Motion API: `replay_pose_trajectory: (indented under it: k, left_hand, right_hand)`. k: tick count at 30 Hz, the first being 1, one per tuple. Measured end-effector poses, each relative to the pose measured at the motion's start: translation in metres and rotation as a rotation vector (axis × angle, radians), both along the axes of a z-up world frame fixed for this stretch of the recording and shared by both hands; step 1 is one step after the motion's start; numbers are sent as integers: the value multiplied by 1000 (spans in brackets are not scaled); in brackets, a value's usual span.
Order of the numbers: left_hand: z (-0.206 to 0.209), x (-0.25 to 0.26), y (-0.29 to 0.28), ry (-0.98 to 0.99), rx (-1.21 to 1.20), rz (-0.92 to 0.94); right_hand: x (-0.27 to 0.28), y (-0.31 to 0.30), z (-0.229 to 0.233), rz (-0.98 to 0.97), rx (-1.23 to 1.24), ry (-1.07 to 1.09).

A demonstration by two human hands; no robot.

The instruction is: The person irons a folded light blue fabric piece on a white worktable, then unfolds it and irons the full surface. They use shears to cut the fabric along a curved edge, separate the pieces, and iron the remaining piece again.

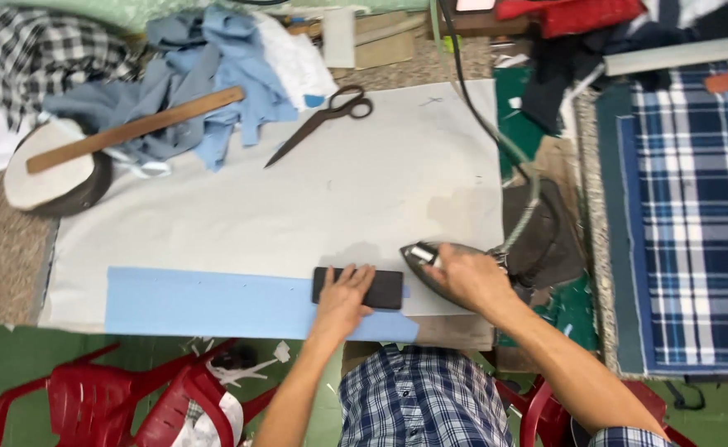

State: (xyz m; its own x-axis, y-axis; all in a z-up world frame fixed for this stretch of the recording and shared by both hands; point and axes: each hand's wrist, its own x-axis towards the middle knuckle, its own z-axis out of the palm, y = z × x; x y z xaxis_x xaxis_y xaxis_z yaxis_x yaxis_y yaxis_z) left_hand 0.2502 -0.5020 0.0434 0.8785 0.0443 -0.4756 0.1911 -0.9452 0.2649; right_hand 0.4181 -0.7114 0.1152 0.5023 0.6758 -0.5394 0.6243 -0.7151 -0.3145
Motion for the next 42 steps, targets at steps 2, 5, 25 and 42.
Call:
replay_pose_trajectory:
  k: [2, 5, 25, 42]
  left_hand:
    - [-4, 17, -34, -21, -14, -45]
    - [-17, 45, -77, -154, -37, -56]
    - [-75, 116, -73, -854, -235, 136]
    - [-57, -54, 9, -659, 61, 426]
  right_hand:
    - [18, -32, -14, -179, 16, -84]
    - [42, -67, -23, -426, -32, -136]
    - [0, -122, -123, -338, 337, -1093]
    - [77, 102, -174, -85, 373, -594]
